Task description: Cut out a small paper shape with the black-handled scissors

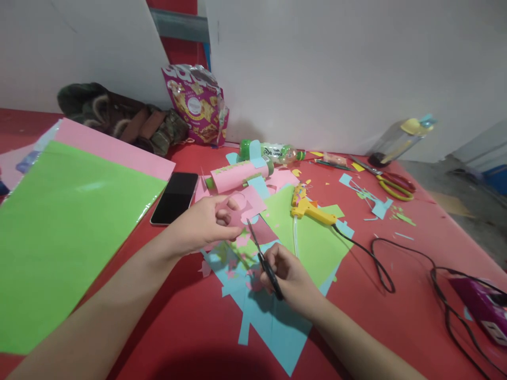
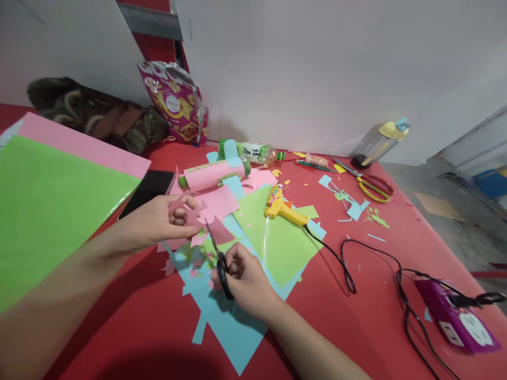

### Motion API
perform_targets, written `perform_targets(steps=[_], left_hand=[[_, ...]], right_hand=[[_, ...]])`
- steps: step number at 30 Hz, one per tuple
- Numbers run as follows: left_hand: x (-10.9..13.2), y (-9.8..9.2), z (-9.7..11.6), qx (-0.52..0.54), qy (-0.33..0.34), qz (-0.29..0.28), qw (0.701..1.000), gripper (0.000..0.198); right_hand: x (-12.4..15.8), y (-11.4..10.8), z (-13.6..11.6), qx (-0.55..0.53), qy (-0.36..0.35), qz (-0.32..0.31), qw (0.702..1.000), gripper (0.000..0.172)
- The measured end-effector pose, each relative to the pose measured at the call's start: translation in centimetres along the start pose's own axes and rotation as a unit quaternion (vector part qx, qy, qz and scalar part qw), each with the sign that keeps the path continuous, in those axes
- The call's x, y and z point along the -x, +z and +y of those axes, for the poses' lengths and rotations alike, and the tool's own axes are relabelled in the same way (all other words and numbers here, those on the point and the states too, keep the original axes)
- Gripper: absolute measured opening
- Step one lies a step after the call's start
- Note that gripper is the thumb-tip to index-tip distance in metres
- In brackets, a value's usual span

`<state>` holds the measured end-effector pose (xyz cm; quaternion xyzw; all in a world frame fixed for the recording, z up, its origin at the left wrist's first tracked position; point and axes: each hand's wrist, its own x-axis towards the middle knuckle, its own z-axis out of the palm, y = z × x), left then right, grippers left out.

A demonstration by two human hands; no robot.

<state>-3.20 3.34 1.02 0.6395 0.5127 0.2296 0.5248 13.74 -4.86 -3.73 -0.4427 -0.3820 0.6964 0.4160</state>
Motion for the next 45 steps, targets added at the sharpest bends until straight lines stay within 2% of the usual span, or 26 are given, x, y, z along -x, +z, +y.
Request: perform_targets(steps=[8,14,17,24,30,39,42,45], left_hand=[[-0.1,-0.7,0.3,-0.027,-0.033,-0.061,0.997,0.025],[-0.3,-0.7,0.0,-0.027,-0.023,-0.052,0.998,0.023],[-0.3,-0.5,-0.2,-0.017,-0.029,-0.052,0.998,0.025],[-0.1,1.6,-0.5,0.004,-0.012,-0.106,0.994,0.02],[0.6,3.7,-0.4,-0.02,-0.02,-0.142,0.989,0.016],[0.8,4.4,-0.3,-0.063,0.001,-0.115,0.991,0.014],[0.5,4.4,-0.5,-0.023,0.0,-0.094,0.995,0.015],[0.1,4.4,-0.8,0.061,-0.013,-0.049,0.997,0.023]], right_hand=[[0.0,0.0,-0.2,0.02,0.024,0.009,0.999,0.03],[-0.1,-0.4,0.3,0.059,0.005,0.012,0.998,0.029],[-0.2,-0.6,0.5,0.053,-0.021,0.038,0.998,0.028],[-0.5,-0.5,-0.2,-0.044,-0.115,0.094,0.988,0.043],[-0.3,-0.1,-0.3,-0.049,-0.087,0.121,0.988,0.047],[-0.2,0.0,-0.3,-0.011,-0.064,0.138,0.988,0.046],[-0.3,-0.1,-0.4,-0.032,-0.065,0.146,0.987,0.046],[-0.6,-0.4,-0.5,-0.06,-0.088,0.181,0.978,0.045]])
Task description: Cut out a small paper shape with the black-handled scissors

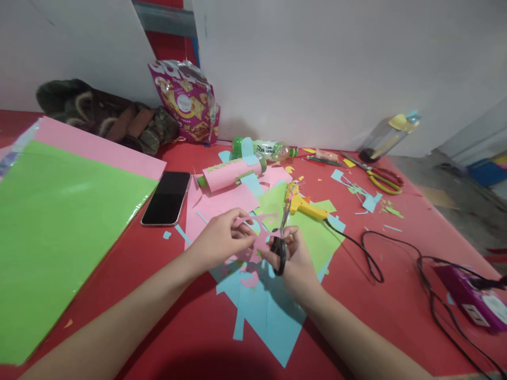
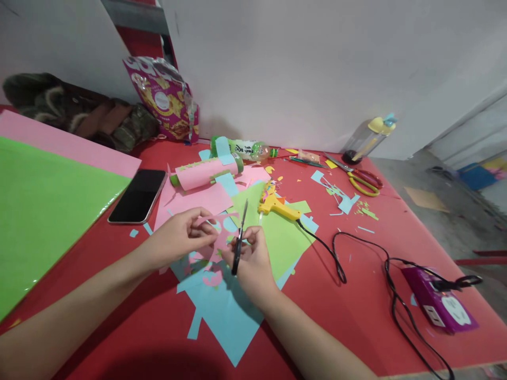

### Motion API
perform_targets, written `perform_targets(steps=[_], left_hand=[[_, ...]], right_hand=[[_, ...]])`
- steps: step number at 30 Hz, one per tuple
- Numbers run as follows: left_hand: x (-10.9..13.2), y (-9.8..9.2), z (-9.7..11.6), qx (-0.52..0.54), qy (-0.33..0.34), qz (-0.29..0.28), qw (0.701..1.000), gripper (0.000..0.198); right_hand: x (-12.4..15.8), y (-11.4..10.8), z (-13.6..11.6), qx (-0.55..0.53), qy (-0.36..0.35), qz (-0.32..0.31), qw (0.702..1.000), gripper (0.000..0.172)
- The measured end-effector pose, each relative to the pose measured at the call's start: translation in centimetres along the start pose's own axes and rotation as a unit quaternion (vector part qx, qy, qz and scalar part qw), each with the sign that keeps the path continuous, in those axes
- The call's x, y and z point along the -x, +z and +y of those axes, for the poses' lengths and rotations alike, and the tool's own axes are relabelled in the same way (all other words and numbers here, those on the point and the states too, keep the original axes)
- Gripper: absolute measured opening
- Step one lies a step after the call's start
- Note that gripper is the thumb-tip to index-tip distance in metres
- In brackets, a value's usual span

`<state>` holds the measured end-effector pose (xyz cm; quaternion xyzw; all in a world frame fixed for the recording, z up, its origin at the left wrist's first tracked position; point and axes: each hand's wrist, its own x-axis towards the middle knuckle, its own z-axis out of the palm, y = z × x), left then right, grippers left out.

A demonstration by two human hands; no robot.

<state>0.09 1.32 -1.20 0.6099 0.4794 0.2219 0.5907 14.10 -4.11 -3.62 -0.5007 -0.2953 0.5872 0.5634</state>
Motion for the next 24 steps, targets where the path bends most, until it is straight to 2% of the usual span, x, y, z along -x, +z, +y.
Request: perform_targets(steps=[3,5,6,7,10,12,15,18,24], left_hand=[[-0.5,-0.1,-0.5,0.064,-0.004,0.075,0.995,0.029],[-0.7,-0.1,-0.8,0.048,0.009,0.124,0.991,0.027],[-0.7,0.0,-0.9,0.031,0.007,0.119,0.992,0.024],[-0.7,0.0,-0.9,0.013,0.002,0.092,0.996,0.02],[-0.4,0.6,-0.8,-0.037,-0.009,-0.029,0.999,0.022],[-0.1,1.3,-0.7,-0.032,-0.003,-0.071,0.997,0.024],[0.3,2.5,-0.7,0.003,0.033,-0.071,0.997,0.022],[0.5,3.4,-0.9,0.031,0.046,-0.043,0.998,0.023],[0.6,4.1,-1.4,0.042,0.065,-0.004,0.997,0.025]], right_hand=[[-0.4,-0.2,0.0,-0.027,-0.027,0.043,0.998,0.043],[-0.5,-0.2,0.0,-0.042,-0.04,0.064,0.996,0.041],[-0.6,-0.3,0.0,-0.048,-0.047,0.07,0.995,0.04],[-0.6,-0.3,0.0,-0.052,-0.052,0.074,0.995,0.04],[-0.5,-0.4,0.0,-0.057,-0.06,0.077,0.994,0.04],[-0.5,-0.3,0.1,-0.06,-0.059,0.077,0.993,0.04],[-0.4,-0.2,0.3,-0.067,-0.059,0.075,0.993,0.039],[-0.2,-0.2,0.5,-0.079,-0.054,0.06,0.994,0.039],[0.0,-0.1,0.6,-0.093,-0.046,0.046,0.994,0.039]])
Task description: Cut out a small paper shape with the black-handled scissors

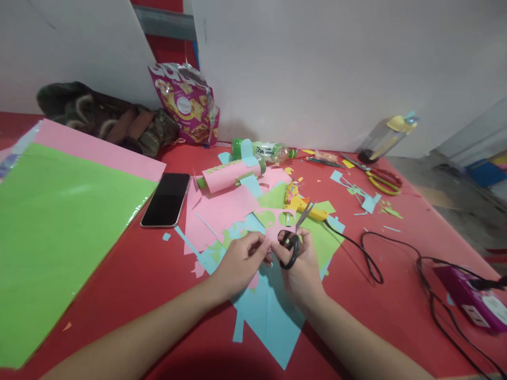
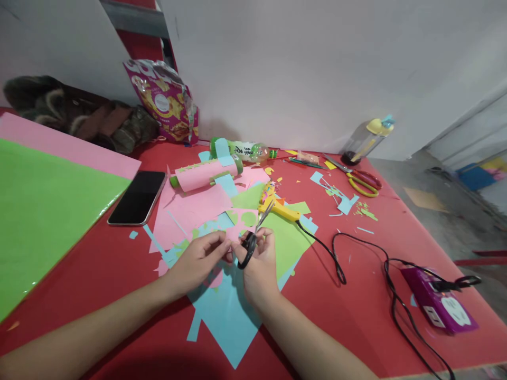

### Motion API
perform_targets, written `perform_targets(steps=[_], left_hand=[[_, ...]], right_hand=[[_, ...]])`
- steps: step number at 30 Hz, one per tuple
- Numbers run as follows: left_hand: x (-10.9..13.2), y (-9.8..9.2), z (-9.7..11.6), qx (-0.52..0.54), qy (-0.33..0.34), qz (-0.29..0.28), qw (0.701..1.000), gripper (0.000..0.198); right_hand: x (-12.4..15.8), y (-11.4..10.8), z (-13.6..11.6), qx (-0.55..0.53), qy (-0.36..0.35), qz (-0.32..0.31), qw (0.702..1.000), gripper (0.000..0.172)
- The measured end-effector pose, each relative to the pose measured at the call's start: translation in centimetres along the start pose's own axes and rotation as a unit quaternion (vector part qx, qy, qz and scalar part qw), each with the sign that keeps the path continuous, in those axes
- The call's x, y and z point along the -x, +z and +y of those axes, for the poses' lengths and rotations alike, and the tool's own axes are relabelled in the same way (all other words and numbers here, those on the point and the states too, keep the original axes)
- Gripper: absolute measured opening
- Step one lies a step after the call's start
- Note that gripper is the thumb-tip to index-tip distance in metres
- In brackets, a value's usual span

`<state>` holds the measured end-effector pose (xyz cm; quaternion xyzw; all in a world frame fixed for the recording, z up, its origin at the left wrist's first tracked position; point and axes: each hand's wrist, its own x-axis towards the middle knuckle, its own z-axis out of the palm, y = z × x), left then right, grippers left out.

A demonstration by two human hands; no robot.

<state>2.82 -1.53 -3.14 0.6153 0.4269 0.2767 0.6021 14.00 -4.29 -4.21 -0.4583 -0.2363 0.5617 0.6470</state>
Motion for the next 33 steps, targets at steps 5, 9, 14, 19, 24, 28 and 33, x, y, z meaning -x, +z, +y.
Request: perform_targets(steps=[5,9,14,19,24,28,33], left_hand=[[0.2,0.1,-0.1,0.003,0.005,0.008,1.0,0.024],[-0.1,-0.9,0.2,0.017,-0.024,0.027,0.999,0.025],[-0.9,-3.5,1.2,-0.008,0.011,0.102,0.995,0.023],[-1.0,-5.7,2.5,-0.054,0.026,0.111,0.992,0.022],[-0.7,-6.4,3.6,-0.081,0.012,0.054,0.995,0.022],[-0.6,-6.6,3.9,-0.108,-0.013,-0.026,0.994,0.024],[-0.4,-6.8,4.0,-0.124,-0.017,-0.087,0.988,0.021]], right_hand=[[0.1,0.0,0.0,0.019,-0.002,0.01,1.0,0.038],[0.2,0.1,-0.1,0.046,-0.017,0.001,0.999,0.037],[0.4,0.0,-0.1,0.088,0.015,-0.079,0.993,0.034],[0.3,0.0,-0.5,0.134,0.064,-0.19,0.97,0.038],[0.0,-0.2,-1.4,0.151,0.098,-0.248,0.952,0.042],[-0.1,-0.3,-1.8,0.159,0.108,-0.287,0.939,0.042],[0.0,-0.2,-2.0,0.149,0.113,-0.314,0.931,0.042]])
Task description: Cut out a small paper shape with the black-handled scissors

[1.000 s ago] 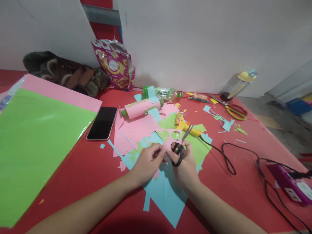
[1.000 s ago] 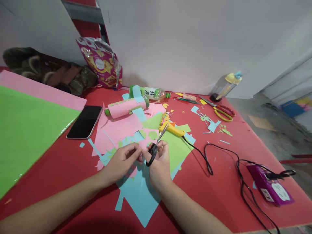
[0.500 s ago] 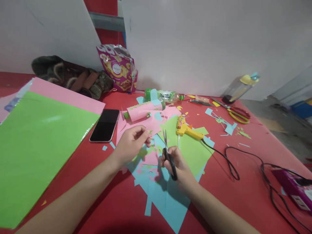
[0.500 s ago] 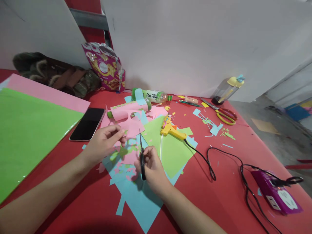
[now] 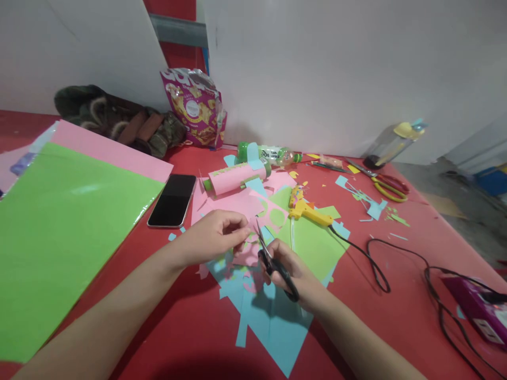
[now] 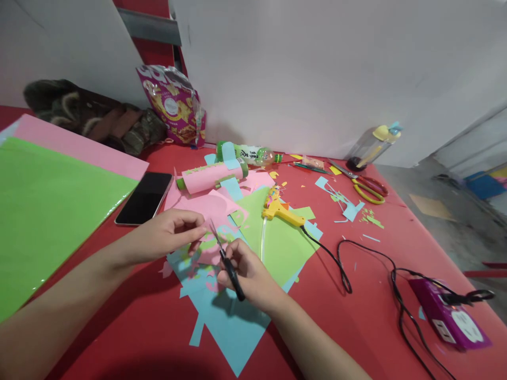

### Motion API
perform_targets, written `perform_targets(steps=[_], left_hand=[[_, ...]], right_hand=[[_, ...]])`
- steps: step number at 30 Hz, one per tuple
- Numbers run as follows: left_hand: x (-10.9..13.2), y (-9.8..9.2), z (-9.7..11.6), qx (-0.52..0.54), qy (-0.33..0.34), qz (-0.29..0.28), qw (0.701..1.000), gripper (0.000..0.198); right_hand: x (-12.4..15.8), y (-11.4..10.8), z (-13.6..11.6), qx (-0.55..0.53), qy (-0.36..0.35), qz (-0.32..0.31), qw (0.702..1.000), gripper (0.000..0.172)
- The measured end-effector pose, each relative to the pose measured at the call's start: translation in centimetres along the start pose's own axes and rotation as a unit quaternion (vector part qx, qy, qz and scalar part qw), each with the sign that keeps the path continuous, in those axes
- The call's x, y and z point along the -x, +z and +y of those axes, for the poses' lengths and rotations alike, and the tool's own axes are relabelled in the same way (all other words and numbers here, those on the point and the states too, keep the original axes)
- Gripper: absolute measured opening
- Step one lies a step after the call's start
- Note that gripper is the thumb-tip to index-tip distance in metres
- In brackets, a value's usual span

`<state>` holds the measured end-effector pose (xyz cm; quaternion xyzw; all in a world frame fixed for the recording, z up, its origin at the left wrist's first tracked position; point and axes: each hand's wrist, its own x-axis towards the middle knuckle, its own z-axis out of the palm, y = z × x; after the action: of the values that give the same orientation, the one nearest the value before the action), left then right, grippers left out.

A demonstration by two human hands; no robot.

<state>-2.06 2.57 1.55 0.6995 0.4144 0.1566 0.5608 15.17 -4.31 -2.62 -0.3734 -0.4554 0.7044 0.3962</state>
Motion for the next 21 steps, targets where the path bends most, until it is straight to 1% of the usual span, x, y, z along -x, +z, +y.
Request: perform_targets(steps=[5,9,14,21], left_hand=[[0.2,0.0,0.2,-0.03,0.003,-0.011,0.999,0.024],[0.3,-0.1,0.3,-0.051,0.005,-0.022,0.998,0.025],[0.4,-0.5,0.5,-0.06,-0.002,-0.033,0.998,0.024],[0.5,-1.4,0.2,-0.064,-0.007,-0.083,0.994,0.024]], right_hand=[[0.0,0.0,0.0,-0.003,0.0,-0.001,1.0,0.042],[0.0,-0.1,0.1,0.014,-0.001,0.002,1.0,0.042],[0.0,0.0,0.1,0.007,0.013,-0.006,1.0,0.042],[-0.1,-0.1,0.8,-0.035,0.046,-0.006,0.998,0.041]])
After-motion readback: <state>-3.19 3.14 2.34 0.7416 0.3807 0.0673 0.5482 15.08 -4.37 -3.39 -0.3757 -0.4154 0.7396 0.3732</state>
